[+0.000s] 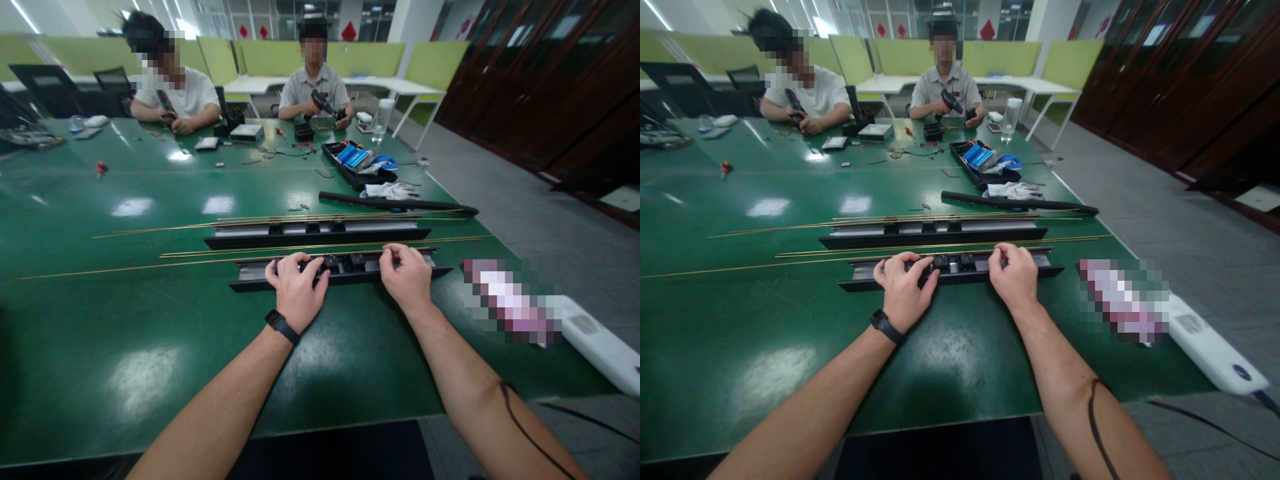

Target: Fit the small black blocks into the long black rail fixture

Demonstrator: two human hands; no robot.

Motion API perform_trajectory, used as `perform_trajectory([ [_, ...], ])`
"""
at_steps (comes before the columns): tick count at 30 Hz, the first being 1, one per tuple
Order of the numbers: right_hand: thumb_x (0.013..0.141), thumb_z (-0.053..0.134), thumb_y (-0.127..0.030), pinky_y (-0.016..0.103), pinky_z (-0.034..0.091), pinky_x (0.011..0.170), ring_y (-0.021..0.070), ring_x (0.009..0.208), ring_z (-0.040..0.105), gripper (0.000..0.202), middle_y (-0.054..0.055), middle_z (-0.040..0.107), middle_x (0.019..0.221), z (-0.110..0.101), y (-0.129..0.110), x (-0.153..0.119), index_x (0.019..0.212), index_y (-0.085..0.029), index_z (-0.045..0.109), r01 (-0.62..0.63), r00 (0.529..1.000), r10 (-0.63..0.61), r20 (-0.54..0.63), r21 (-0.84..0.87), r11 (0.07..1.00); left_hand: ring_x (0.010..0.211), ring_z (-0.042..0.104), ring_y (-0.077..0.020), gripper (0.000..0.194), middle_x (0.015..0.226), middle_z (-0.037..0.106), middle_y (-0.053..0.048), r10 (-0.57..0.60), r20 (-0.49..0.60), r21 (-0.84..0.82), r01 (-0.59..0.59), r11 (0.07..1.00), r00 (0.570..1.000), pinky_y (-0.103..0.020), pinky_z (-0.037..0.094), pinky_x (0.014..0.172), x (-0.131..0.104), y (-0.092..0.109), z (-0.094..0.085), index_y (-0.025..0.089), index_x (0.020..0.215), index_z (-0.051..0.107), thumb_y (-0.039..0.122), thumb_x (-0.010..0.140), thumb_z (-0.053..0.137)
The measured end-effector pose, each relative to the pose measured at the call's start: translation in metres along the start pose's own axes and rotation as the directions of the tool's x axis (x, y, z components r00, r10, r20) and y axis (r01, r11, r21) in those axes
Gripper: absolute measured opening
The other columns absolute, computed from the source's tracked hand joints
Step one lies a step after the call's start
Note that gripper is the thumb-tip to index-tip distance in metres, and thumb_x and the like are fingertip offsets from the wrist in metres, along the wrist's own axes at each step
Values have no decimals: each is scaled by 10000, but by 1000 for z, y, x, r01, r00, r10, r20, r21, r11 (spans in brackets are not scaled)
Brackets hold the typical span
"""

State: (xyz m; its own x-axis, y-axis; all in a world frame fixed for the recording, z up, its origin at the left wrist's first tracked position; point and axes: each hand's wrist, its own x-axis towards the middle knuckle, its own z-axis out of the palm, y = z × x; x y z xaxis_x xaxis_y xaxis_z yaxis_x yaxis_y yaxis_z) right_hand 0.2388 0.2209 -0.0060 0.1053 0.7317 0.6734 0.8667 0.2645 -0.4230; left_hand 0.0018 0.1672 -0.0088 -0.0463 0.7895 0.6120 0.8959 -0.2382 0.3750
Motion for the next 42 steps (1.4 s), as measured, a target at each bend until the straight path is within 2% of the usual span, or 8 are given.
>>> perform_trajectory([
  [17, 947, 536, -332, 357, 508, 806, 215, 794, 645, 227, 50, 742, 818, 0, 1, 0, 936, -221, 734, -8, 1000, 8, 2, -1, 1000, 1208, 587, -289, 243, 1221, 676, -114, -9, -30, 15, 9, 1000, 1000, -574, 241, 1131, 2, -2, -1, 318, 1159, 766, 418, 948, 700],
  [28, 948, 543, -321, 357, 512, 813, 214, 805, 651, 220, 50, 741, 823, 0, 1, 0, 942, -222, 740, -18, 1000, 18, 7, 7, 1000, 1149, 617, -281, 228, 1160, 703, -92, 0, -66, 8, 0, 1000, 998, -561, 242, 1131, 4, -3, 0, 298, 1122, 764, 426, 945, 700],
  [35, 949, 545, -314, 351, 509, 810, 211, 797, 650, 217, 46, 747, 827, 0, 1, -1, 943, -220, 740, -9, 1000, 9, -1, 11, 1000, 1118, 661, -264, 209, 1148, 742, -76, 6, -90, 19, -5, 1000, 996, -573, 184, 1170, 3, 2, -4, 282, 1093, 768, 422, 966, 680],
  [42, 949, 550, -309, 344, 507, 798, 208, 791, 654, 214, 41, 744, 813, 2, 4, -1, 931, -218, 742, 10, 1000, -10, -13, -3, 1000, 1162, 673, -258, 226, 1212, 735, -83, 15, -69, 38, -12, 999, 997, -593, 140, 1206, -1, 5, -4, 288, 1167, 762, 368, 977, 671],
])
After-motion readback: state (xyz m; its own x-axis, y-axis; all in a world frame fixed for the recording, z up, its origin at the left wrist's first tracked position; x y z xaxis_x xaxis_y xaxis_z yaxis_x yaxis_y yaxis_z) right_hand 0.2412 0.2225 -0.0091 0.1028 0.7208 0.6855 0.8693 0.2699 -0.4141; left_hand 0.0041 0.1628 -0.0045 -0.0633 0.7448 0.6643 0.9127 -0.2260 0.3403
